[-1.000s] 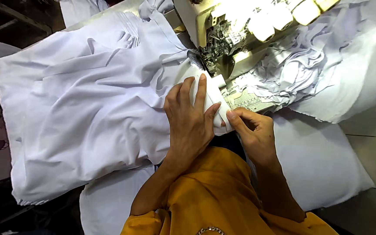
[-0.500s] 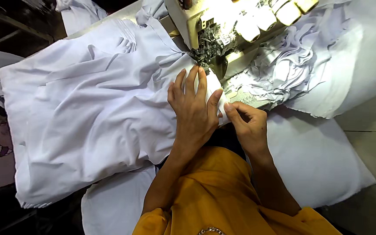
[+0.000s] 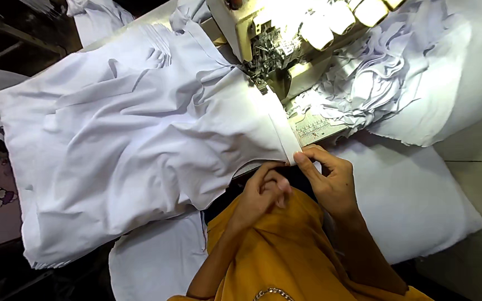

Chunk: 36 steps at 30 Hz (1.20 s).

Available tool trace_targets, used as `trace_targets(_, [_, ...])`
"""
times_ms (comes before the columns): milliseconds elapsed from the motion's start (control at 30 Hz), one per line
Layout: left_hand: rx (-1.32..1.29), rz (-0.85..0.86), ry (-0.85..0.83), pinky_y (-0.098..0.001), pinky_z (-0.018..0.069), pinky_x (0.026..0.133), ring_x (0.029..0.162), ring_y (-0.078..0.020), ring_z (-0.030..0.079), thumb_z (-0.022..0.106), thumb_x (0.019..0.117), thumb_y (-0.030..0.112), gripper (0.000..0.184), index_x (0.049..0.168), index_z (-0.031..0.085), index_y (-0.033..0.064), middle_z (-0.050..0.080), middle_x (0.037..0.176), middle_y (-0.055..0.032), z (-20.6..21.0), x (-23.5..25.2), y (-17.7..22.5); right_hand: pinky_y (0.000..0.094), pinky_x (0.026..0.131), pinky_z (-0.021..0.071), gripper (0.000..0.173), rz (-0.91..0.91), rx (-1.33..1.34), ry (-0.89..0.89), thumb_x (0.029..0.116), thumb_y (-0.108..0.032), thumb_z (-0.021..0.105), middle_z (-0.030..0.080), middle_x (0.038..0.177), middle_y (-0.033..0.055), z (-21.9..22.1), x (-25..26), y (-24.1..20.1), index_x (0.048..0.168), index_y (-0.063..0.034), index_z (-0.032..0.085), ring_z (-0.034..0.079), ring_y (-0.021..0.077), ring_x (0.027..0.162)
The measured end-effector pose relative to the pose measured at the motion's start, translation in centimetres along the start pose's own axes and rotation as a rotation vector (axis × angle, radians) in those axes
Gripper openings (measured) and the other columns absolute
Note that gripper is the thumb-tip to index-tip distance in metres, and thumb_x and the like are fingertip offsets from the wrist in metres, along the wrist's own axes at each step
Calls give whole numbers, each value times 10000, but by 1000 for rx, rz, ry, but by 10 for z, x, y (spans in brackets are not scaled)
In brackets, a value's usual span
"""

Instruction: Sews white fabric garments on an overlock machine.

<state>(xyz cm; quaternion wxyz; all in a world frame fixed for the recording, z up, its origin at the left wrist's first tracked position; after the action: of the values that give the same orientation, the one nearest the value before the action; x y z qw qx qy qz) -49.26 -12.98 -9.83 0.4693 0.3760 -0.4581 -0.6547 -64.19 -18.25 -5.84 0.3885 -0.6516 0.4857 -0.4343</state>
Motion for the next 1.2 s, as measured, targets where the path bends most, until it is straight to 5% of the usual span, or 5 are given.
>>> trace_targets(67, [-343, -11, 34, -192, 516, 522, 562, -32, 592, 625, 995, 466, 406, 1071, 588, 69, 675, 806, 19, -3, 13, -12, 175, 808, 541, 218, 13, 5, 12, 1014, -184, 599, 704, 904, -30, -1, -3, -3, 907, -67, 749, 644, 5, 871])
trace_targets(167, [-663, -61, 173, -148, 385, 433, 423, 14, 455, 688, 977, 309, 284, 760, 682, 127, 522, 527, 78, 1, 26, -15, 174, 783, 536, 195, 26, -10, 17, 1005, -191, 613, 698, 912, -35, -2, -3, -6, 910, -74, 738, 641, 5, 871])
trace_targets(433, [-434, -50, 546, -148, 354, 398, 391, -3, 409, 698, 961, 114, 216, 754, 688, 52, 493, 488, 11, 6, 27, -13, 185, 736, 485, 216, 62, -89, -63, 1014, -246, 612, 660, 881, -51, -3, -8, -2, 894, -105, 723, 595, 6, 829])
trace_targets(633, [-345, -17, 541, -144, 359, 373, 369, 2, 415, 675, 987, 162, 325, 673, 653, 78, 483, 464, 28, 6, 25, -11, 281, 751, 458, 234, 56, -165, -86, 1018, -258, 611, 660, 854, -39, 0, -17, 2, 907, -99, 742, 575, 45, 785])
trace_targets(1200, [-310, 54, 521, -171, 401, 347, 333, -33, 454, 710, 955, 83, 204, 760, 686, 28, 549, 464, -40, 5, 28, -4, 208, 640, 449, 252, 82, -111, -93, 1033, -268, 599, 653, 845, -35, -10, -9, 20, 894, -108, 735, 559, 24, 719])
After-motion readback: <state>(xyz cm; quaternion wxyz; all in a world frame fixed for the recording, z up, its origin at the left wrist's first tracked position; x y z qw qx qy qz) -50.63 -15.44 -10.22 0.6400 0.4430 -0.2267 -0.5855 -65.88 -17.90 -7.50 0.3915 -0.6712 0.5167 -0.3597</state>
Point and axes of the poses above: each hand's wrist, its own x-axis towards the middle knuckle, its own z-axis out of the palm, y = z × x, the point moved 5 cm from there along x, towards the middle knuckle
